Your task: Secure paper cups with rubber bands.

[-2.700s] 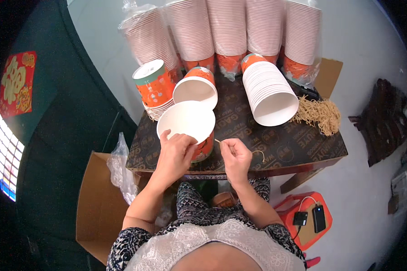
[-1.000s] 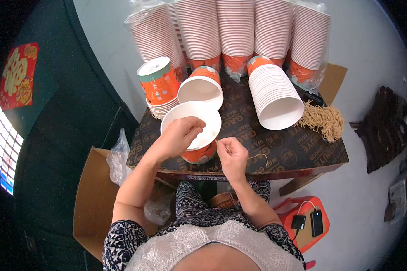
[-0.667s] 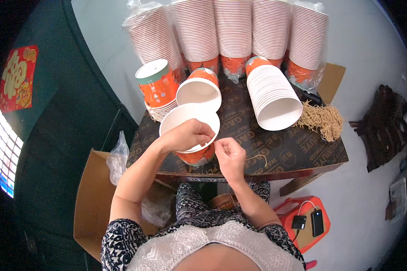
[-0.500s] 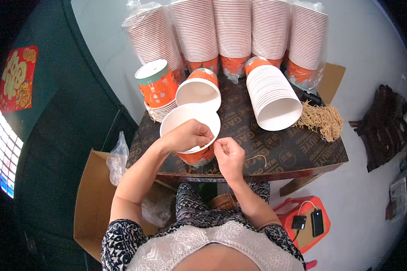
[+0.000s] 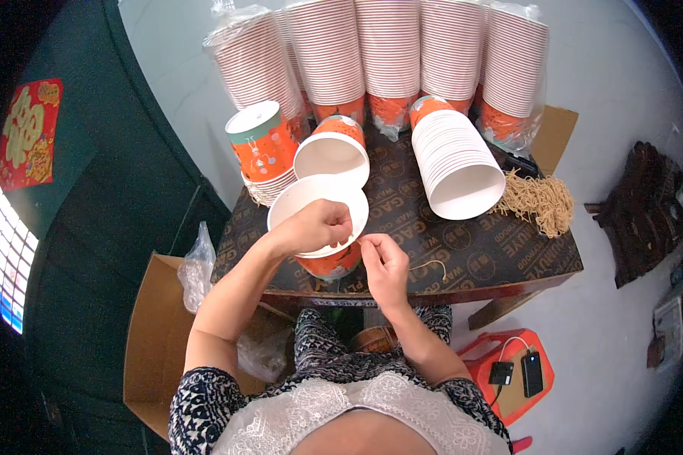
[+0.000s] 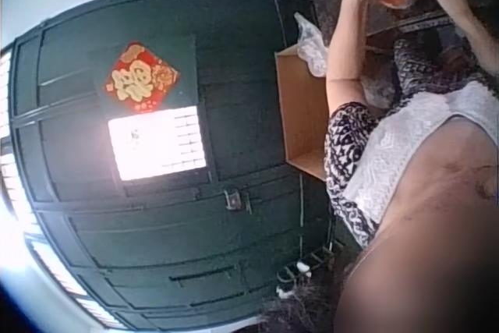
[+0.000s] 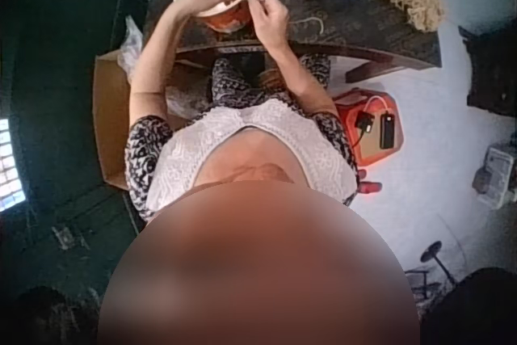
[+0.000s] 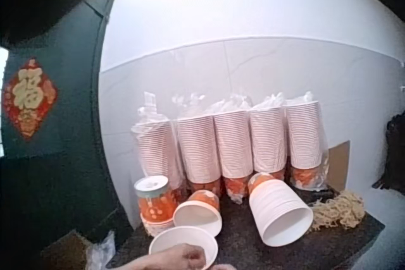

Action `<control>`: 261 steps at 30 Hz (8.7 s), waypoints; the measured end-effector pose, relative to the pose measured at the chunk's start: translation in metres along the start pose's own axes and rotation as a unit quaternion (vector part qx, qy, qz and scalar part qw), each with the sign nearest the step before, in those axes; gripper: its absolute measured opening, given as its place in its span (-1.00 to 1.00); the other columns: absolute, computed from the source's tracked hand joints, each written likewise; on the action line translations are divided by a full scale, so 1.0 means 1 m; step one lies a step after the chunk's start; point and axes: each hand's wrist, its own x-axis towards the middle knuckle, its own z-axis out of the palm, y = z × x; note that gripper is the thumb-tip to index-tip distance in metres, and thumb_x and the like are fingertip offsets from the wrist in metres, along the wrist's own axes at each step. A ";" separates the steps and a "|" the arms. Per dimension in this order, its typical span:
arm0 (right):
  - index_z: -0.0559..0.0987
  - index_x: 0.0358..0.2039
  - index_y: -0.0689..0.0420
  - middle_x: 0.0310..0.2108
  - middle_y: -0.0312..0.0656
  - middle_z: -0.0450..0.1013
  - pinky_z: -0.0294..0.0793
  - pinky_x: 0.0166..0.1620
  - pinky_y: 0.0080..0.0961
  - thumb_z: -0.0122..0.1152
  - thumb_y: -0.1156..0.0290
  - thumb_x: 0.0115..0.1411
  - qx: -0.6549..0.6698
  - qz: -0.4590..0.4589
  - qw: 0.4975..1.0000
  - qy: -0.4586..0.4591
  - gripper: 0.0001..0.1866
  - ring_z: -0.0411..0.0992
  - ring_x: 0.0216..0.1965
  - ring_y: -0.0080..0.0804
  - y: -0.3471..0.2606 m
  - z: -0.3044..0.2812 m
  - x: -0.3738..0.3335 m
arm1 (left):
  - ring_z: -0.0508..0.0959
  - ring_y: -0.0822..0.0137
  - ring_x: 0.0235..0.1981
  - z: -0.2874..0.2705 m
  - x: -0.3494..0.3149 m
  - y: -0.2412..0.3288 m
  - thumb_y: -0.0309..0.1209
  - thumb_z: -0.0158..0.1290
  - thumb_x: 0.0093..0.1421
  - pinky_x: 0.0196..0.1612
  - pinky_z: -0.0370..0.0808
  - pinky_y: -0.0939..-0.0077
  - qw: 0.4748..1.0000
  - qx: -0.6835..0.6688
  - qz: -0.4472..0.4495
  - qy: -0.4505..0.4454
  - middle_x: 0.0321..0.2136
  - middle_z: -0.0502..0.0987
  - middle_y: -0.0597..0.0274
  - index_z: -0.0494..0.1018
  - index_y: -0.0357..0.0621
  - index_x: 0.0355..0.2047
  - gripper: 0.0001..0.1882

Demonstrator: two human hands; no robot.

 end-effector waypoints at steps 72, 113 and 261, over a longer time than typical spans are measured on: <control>0.55 -0.27 0.28 -0.30 -0.12 0.40 0.43 -0.35 -0.46 0.23 0.62 0.11 -0.216 -0.161 0.951 -0.154 -0.85 0.43 -0.42 -0.31 -0.063 -0.050 0.035 | 0.44 0.57 -0.46 0.024 0.006 0.016 -0.62 0.13 0.04 -0.36 0.37 0.69 0.962 -0.260 0.067 -0.041 -0.51 0.49 0.37 0.43 -0.21 -0.44 -0.89; 0.58 -0.29 0.31 -0.30 -0.09 0.40 0.47 -0.31 -0.41 0.21 0.65 0.06 -0.246 -0.228 0.939 -0.081 -0.84 0.46 -0.34 -0.22 -0.053 -0.046 0.023 | 0.48 0.58 -0.40 0.015 0.005 0.018 -0.67 0.13 0.06 -0.26 0.44 0.68 0.971 -0.213 0.083 -0.067 -0.46 0.53 0.39 0.50 -0.28 -0.35 -0.87; 0.49 -0.31 0.31 -0.19 -0.11 0.42 0.44 -0.25 -0.55 0.11 0.59 0.22 -0.137 -0.141 0.972 -0.130 -0.94 0.44 -0.29 -0.43 -0.040 -0.056 0.040 | 0.57 -0.12 -0.51 0.050 0.001 0.020 -0.48 0.08 0.16 -0.45 0.49 0.09 0.943 0.156 0.209 0.206 -0.60 0.52 -0.09 0.38 -0.20 -0.30 -0.87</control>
